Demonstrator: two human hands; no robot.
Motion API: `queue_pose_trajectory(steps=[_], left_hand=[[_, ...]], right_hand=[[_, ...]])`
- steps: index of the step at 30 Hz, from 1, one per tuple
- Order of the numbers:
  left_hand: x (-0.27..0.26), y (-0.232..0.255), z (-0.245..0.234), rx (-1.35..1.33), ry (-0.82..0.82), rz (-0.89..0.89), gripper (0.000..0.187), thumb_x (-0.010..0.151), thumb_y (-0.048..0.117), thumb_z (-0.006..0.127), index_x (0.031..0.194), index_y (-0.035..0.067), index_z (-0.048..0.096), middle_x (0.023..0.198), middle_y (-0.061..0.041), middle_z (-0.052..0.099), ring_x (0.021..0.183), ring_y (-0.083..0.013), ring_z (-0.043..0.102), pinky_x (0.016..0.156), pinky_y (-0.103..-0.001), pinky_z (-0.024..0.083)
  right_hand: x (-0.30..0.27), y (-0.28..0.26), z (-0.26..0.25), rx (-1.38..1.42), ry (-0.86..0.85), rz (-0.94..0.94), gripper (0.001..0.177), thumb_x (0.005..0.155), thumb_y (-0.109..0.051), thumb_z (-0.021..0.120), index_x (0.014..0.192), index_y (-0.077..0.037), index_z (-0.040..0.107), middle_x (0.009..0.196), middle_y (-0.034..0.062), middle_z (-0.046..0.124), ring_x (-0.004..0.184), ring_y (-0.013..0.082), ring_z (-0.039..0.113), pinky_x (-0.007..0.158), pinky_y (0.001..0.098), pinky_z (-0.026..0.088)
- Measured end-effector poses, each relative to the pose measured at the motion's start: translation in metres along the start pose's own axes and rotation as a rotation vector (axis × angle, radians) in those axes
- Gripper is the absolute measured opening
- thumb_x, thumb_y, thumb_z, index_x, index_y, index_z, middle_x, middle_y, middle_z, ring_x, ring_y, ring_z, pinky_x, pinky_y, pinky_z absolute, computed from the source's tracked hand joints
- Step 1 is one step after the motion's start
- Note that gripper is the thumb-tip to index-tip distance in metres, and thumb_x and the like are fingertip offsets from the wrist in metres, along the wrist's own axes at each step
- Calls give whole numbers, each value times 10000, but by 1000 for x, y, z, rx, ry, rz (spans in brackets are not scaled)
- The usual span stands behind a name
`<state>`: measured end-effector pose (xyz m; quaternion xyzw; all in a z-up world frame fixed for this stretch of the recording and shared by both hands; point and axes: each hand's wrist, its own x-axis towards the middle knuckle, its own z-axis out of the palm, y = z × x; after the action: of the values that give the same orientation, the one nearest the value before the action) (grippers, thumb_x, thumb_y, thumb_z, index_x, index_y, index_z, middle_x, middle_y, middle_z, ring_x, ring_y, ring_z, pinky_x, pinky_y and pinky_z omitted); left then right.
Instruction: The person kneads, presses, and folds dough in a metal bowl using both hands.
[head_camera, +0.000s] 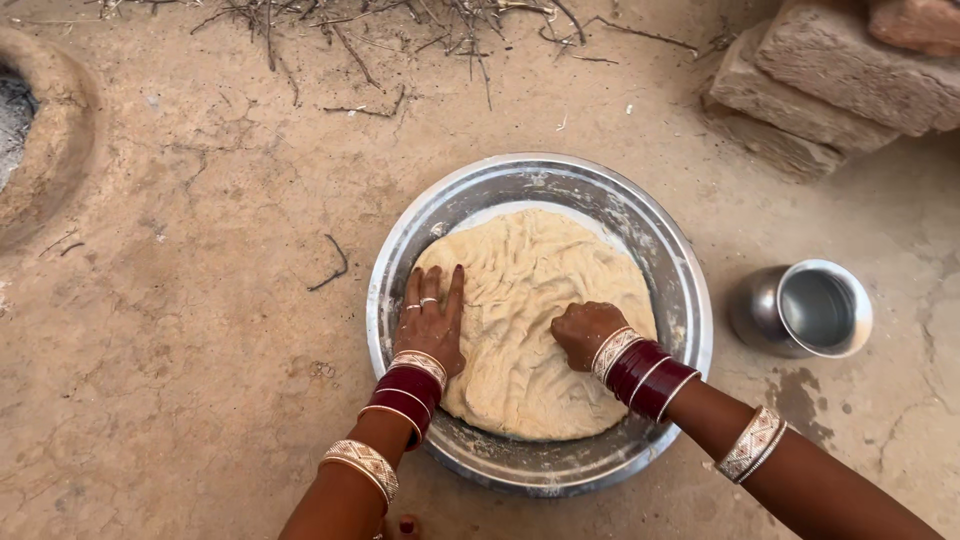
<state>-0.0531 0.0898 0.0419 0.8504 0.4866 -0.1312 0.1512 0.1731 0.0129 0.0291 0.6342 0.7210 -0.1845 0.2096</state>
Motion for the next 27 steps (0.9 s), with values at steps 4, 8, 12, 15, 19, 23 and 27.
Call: queue_pose_trajectory(steps=[4, 8, 12, 15, 19, 23, 27], left_hand=[[22, -11, 10, -41, 103, 53, 971, 707, 39, 791, 1532, 116, 286, 1546, -166, 325, 1474, -379, 273, 1158, -432, 383], [44, -17, 12, -47, 112, 127, 858, 736, 65, 778, 1482, 88, 354, 1471, -186, 392, 1407, -383, 359, 1113, -455, 422], [71, -23, 10, 63, 217, 261, 551, 823, 93, 705, 1319, 23, 474, 1336, -216, 550, 1282, -384, 526, 1081, -470, 451], [85, -19, 2, 142, 258, 336, 286, 888, 104, 635, 1153, 18, 569, 1245, -213, 640, 1220, -371, 604, 1030, -478, 485], [107, -16, -14, 212, 173, 399, 158, 988, 111, 551, 1091, 22, 633, 1169, -184, 700, 1169, -316, 664, 1009, -466, 521], [143, -9, -19, 283, 209, 503, 182, 986, 137, 544, 1118, 53, 637, 1193, -164, 694, 1142, -313, 672, 993, -461, 526], [175, 18, 1, 251, 247, 454, 219, 974, 169, 546, 1167, 138, 645, 1257, -131, 657, 1215, -308, 610, 1060, -481, 446]], right_hand=[[16, -9, -23, -105, -351, -93, 176, 836, -113, 711, 990, -38, 754, 1031, 147, 721, 997, 289, 725, 806, 416, 620], [24, -17, -26, -103, -334, -223, 282, 818, -130, 753, 1091, -77, 714, 1121, 160, 695, 1073, 306, 687, 850, 439, 593], [34, -29, -37, -184, -490, -282, 302, 832, -167, 775, 1098, -33, 721, 1179, 189, 678, 1067, 332, 697, 834, 446, 602], [32, -40, -47, -135, -508, -211, 278, 834, -171, 765, 1079, -43, 733, 1170, 184, 681, 1057, 337, 705, 838, 461, 600], [26, -48, -45, 75, -333, -23, 235, 799, -152, 739, 1006, -46, 772, 1113, 210, 721, 1032, 341, 721, 863, 449, 581], [26, -60, -35, 202, -188, 143, 227, 833, -173, 691, 1014, -56, 762, 1106, 209, 731, 1035, 359, 720, 878, 464, 578], [30, -69, -28, 317, -52, 281, 247, 887, -163, 632, 1064, -54, 765, 1133, 212, 725, 1046, 355, 721, 887, 476, 579]])
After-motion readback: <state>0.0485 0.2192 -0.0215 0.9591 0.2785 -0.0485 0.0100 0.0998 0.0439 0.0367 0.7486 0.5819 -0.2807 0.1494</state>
